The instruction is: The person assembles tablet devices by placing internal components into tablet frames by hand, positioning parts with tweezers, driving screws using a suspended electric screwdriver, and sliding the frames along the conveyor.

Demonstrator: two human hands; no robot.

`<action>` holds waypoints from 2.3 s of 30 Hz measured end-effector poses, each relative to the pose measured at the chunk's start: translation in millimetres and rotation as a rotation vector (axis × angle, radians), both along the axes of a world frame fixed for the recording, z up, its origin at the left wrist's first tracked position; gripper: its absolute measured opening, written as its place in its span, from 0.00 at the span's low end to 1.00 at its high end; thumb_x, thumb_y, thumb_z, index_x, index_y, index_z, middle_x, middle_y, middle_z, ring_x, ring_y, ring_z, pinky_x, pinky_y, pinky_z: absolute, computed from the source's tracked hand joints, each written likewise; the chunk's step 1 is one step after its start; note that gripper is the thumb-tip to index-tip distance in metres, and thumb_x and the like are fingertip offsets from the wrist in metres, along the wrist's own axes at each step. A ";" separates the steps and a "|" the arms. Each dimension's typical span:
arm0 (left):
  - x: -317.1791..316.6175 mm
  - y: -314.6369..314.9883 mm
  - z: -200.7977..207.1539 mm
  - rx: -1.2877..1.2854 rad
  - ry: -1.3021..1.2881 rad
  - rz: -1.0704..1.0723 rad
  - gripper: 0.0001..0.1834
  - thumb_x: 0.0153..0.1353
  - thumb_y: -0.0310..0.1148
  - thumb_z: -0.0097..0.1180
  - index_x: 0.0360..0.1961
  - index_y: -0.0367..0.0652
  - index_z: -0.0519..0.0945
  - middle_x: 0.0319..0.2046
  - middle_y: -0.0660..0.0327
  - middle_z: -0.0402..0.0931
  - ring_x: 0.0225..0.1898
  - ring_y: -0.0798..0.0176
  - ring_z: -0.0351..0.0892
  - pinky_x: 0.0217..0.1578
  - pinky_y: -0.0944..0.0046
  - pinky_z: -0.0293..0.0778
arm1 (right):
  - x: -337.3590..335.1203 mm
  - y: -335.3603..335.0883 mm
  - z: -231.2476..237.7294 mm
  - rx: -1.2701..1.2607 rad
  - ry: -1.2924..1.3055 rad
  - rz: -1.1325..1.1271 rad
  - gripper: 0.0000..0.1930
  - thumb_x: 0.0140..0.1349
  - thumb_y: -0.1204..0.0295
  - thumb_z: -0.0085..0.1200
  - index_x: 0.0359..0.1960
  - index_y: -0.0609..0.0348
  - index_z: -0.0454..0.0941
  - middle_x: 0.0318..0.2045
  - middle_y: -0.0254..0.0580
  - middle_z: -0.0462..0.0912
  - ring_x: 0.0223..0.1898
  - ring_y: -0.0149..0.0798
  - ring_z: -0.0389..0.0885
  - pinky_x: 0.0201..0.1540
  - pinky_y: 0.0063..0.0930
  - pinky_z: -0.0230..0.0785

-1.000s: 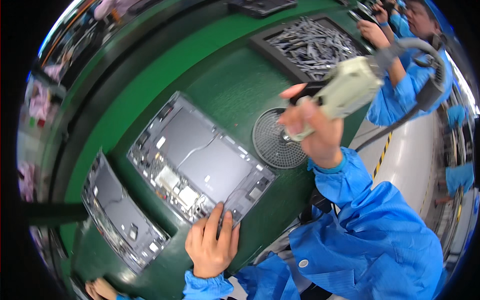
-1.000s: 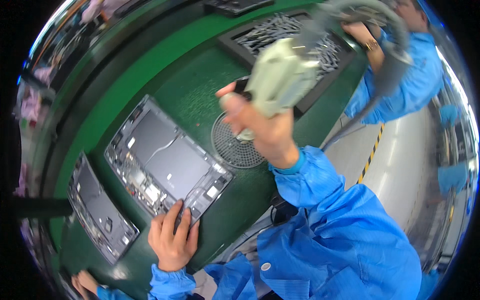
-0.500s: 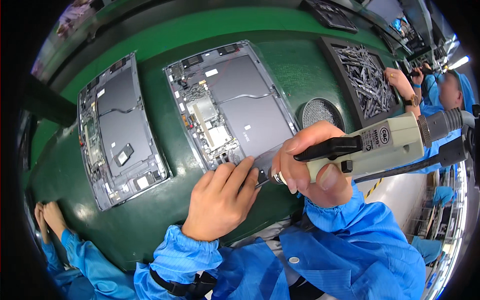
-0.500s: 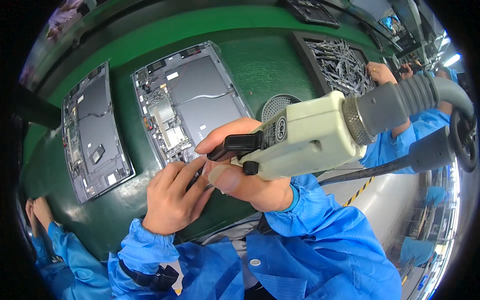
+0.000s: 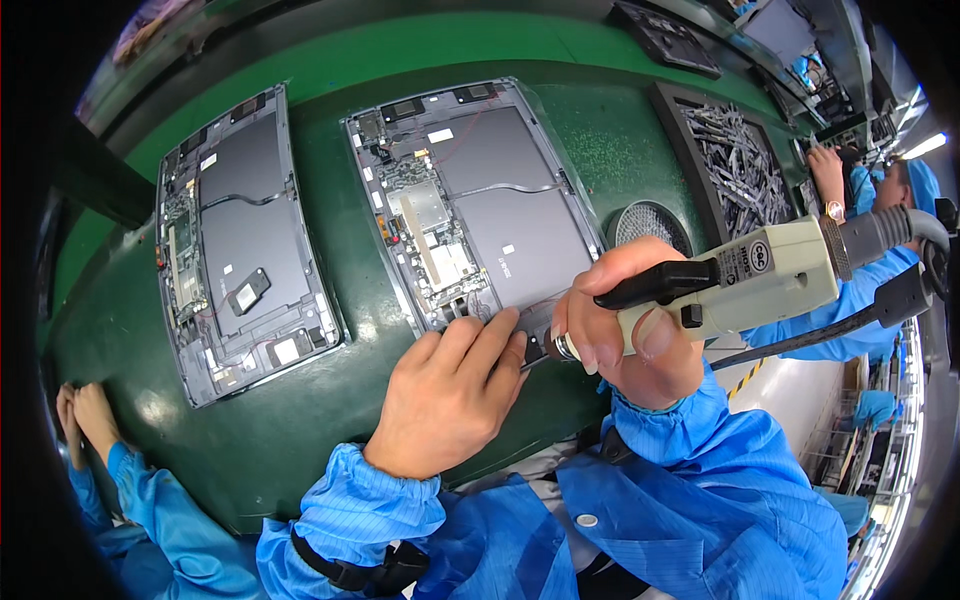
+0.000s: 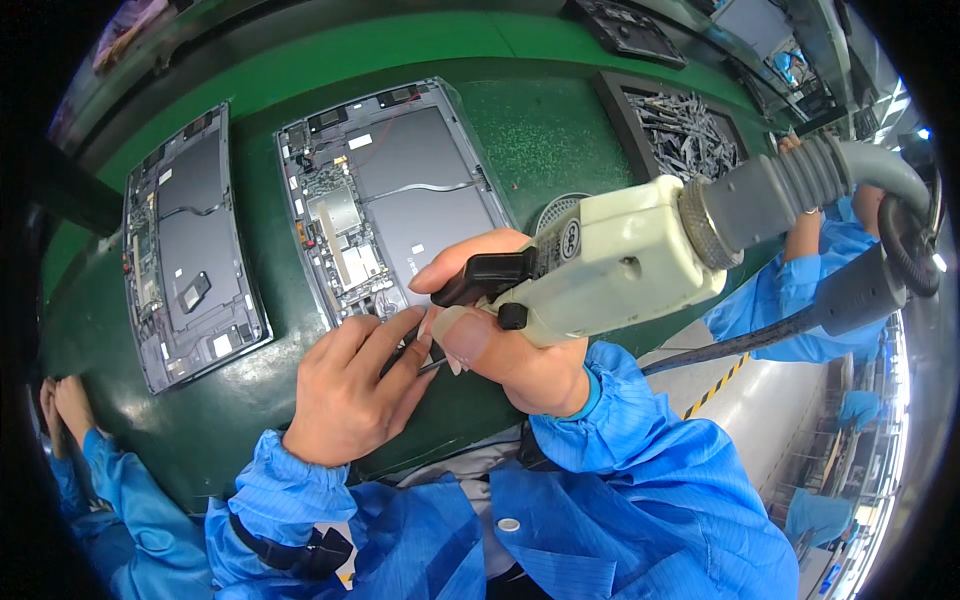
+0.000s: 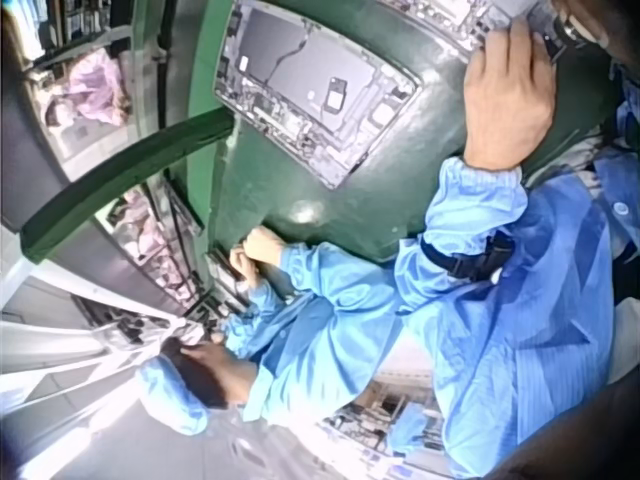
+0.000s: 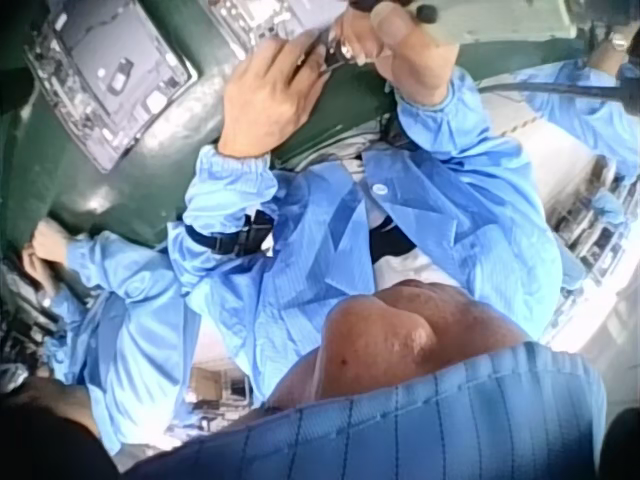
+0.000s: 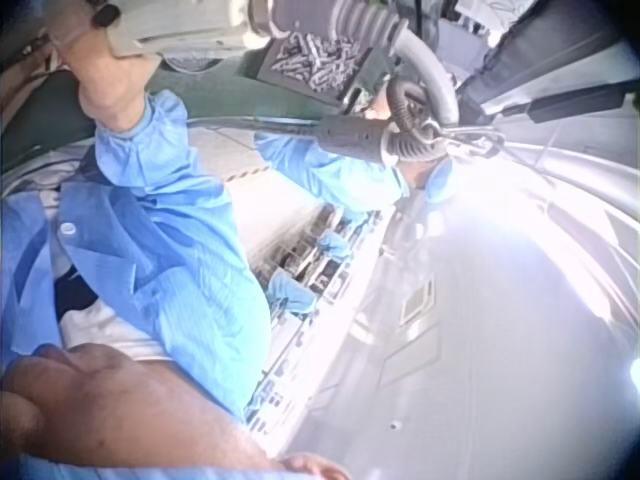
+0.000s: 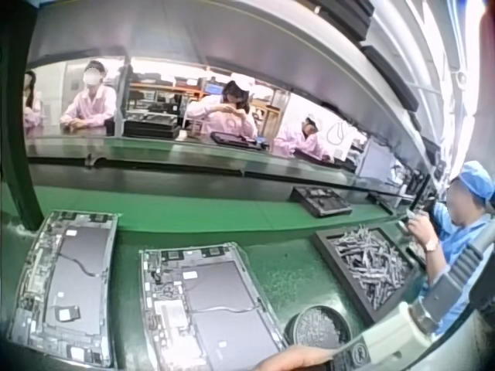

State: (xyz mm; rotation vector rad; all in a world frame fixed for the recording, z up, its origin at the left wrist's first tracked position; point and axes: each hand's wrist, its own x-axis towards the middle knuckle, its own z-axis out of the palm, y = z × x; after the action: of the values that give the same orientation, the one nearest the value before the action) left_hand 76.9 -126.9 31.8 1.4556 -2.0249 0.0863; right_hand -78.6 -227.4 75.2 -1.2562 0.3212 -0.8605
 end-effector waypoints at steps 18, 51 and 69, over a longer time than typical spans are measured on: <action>-1.4 -3.6 2.0 0.007 -0.008 -0.023 0.15 0.44 0.29 0.60 0.35 0.35 0.80 0.43 0.58 0.75 0.37 0.62 0.72 0.31 0.65 0.69 | 2.5 0.4 -6.4 -0.097 -0.181 -0.046 0.29 0.56 0.63 0.61 0.53 0.71 0.68 0.19 0.35 0.74 0.20 0.26 0.73 0.29 0.24 0.69; -4.5 1.5 13.2 0.066 -0.170 0.034 0.21 0.38 0.31 0.69 0.38 0.43 0.81 0.42 0.58 0.78 0.34 0.54 0.72 0.32 0.59 0.72 | -41.9 -71.6 -6.7 -0.074 0.030 -0.722 0.16 0.60 0.67 0.51 0.38 0.73 0.72 0.13 0.35 0.69 0.16 0.29 0.68 0.25 0.28 0.69; 24.7 15.3 8.0 0.042 0.036 0.031 0.22 0.37 0.37 0.69 0.37 0.40 0.80 0.42 0.61 0.74 0.37 0.57 0.72 0.32 0.61 0.73 | 21.4 28.5 18.8 0.049 -0.058 -0.095 0.23 0.54 0.64 0.62 0.43 0.69 0.70 0.19 0.40 0.75 0.20 0.30 0.73 0.32 0.31 0.71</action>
State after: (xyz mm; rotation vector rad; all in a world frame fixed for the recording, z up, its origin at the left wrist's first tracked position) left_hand 101.6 -111.6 39.8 1.5044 -1.9861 0.0301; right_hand -57.2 -198.8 94.0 -1.1757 0.3559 -0.9636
